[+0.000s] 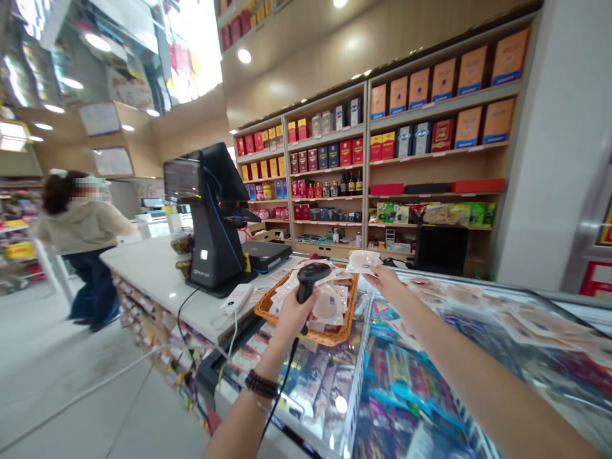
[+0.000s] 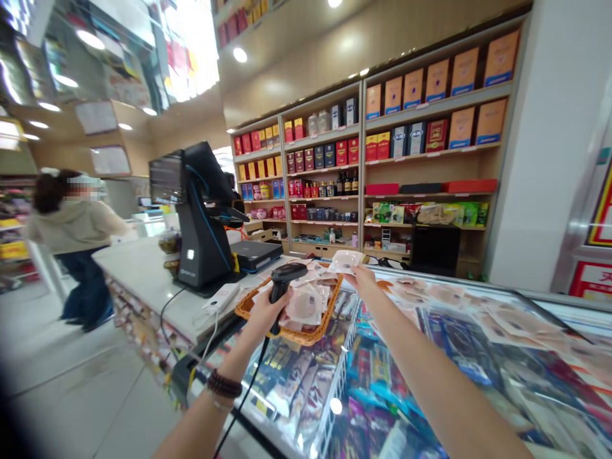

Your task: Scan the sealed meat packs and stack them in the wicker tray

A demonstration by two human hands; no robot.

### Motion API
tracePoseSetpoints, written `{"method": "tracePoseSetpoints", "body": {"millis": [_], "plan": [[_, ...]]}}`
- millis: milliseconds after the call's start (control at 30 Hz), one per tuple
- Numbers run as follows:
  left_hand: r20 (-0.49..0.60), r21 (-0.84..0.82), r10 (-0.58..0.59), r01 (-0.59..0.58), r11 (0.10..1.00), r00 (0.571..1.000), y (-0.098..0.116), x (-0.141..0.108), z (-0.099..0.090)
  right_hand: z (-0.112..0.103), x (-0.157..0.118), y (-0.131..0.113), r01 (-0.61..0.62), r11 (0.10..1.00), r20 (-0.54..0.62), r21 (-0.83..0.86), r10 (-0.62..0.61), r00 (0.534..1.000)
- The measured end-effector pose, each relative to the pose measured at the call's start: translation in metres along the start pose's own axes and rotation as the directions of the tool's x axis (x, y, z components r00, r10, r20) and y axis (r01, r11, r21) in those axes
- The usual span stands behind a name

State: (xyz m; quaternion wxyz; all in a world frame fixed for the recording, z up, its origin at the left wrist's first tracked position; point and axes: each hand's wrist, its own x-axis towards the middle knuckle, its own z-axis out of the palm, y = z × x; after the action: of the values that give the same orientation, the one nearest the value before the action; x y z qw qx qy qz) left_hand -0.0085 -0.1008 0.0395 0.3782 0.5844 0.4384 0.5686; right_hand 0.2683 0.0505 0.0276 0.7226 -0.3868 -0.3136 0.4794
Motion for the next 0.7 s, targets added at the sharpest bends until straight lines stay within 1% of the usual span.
{"method": "tracePoseSetpoints", "body": {"millis": [100, 167, 233, 300, 333, 400, 433, 500, 600, 700], "plan": [[-0.135, 0.051, -0.012, 0.019, 0.999, 0.991, 0.000, 0.004, -0.036, 0.049, -0.006, 0.014, -0.096, 0.992, 0.089, -0.085, 0.104, 0.991], [-0.206, 0.088, -0.030, 0.049, 0.995, 0.978, -0.002, 0.004, -0.054, 0.073, -0.012, 0.025, -0.094, 0.979, 0.180, -0.179, 0.126, 0.976], [-0.256, 0.135, -0.036, 0.072, 0.988, 0.966, -0.007, 0.001, -0.066, 0.089, -0.016, 0.035, -0.006, 0.961, 0.233, -0.277, 0.073, 0.970], [-0.290, 0.178, -0.038, 0.093, 0.980, 0.956, -0.014, -0.003, -0.075, 0.092, -0.017, 0.043, 0.158, 0.911, 0.239, -0.381, -0.068, 0.969], [-0.302, 0.196, -0.043, 0.106, 0.975, 0.952, -0.019, -0.006, -0.079, 0.089, -0.016, 0.045, 0.248, 0.867, 0.238, -0.432, -0.155, 0.959], [-0.317, 0.221, -0.053, 0.129, 0.967, 0.947, -0.029, -0.011, -0.082, 0.072, -0.013, 0.046, 0.394, 0.756, 0.255, -0.523, -0.302, 0.918], [-0.323, 0.228, -0.054, 0.133, 0.964, 0.945, -0.034, -0.014, -0.082, 0.058, -0.012, 0.045, 0.438, 0.697, 0.265, -0.567, -0.348, 0.899], [-0.319, 0.221, -0.050, 0.125, 0.967, 0.946, -0.042, -0.019, -0.078, 0.021, -0.012, 0.040, 0.469, 0.581, 0.263, -0.665, -0.406, 0.875], [-0.255, 0.144, -0.075, 0.115, 0.983, 0.964, -0.046, -0.023, -0.060, -0.050, -0.017, 0.026, 0.421, 0.412, 0.223, -0.808, -0.449, 0.865], [-0.164, 0.068, -0.085, 0.097, 0.993, 0.983, -0.044, -0.023, -0.027, -0.126, -0.030, 0.007, 0.303, 0.252, 0.178, -0.919, -0.422, 0.889]]}}
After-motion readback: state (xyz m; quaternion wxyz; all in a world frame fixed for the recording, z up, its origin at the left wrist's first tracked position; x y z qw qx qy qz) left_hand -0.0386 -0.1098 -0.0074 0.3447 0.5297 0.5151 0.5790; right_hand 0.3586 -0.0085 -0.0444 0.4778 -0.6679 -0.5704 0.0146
